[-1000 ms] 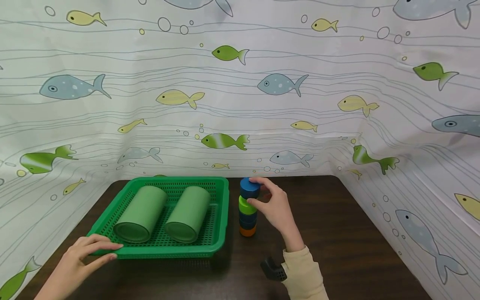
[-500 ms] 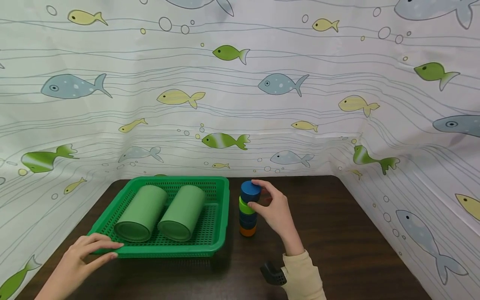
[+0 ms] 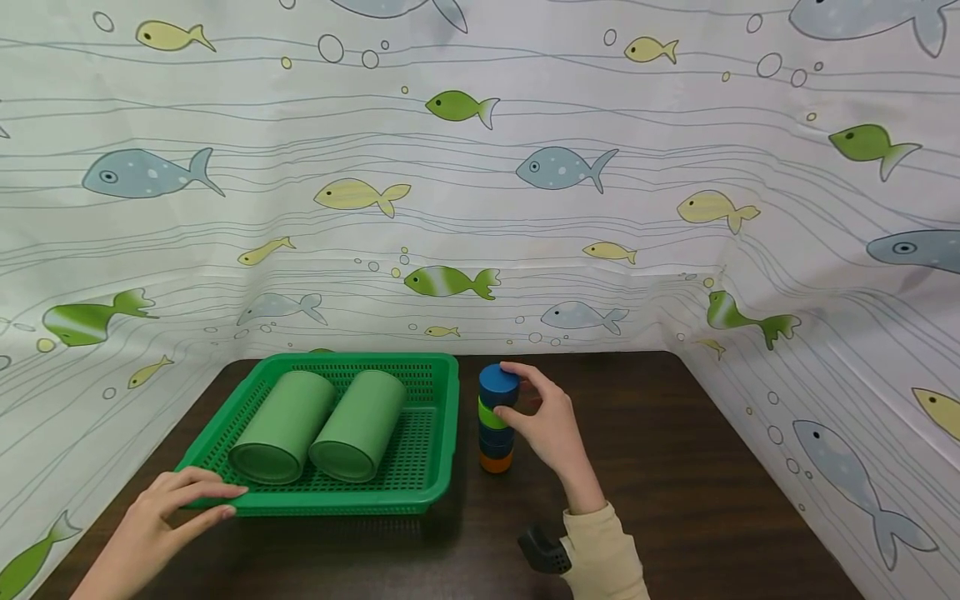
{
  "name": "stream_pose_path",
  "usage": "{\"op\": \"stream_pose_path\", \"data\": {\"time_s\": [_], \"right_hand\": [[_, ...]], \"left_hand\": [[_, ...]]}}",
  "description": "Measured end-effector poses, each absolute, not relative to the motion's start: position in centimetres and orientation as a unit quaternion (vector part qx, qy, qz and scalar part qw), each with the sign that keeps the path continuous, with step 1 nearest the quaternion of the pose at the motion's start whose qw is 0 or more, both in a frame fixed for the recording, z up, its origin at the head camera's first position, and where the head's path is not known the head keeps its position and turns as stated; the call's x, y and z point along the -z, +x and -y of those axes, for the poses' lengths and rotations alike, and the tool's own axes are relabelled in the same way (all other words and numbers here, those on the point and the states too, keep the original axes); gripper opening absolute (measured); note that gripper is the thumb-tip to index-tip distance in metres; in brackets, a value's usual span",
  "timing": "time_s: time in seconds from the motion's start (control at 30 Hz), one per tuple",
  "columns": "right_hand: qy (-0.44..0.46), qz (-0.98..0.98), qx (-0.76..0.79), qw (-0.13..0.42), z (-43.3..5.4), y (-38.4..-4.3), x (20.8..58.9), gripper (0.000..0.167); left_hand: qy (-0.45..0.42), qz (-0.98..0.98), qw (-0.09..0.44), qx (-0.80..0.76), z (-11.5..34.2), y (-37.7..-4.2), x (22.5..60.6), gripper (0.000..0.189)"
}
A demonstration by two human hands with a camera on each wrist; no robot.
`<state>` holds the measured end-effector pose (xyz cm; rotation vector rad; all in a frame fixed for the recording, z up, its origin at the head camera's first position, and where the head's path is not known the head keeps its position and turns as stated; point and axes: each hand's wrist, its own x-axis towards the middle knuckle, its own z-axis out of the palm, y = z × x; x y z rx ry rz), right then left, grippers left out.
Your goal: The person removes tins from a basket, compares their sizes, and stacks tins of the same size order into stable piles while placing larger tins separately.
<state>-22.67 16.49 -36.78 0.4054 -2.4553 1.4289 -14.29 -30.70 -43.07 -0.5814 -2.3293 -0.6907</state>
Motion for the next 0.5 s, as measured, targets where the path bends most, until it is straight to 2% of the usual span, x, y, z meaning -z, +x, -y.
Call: {"op": "stream_pose_path", "data": {"time_s": [0.5], "right_hand": [[0.146, 0.847, -0.495, 0.127, -16.43, -22.77, 37.03, 0.055]], "left_hand": [[-0.224, 0.882, 0.320, 0.263, 30.68, -14.29, 43.05, 0.049]]}}
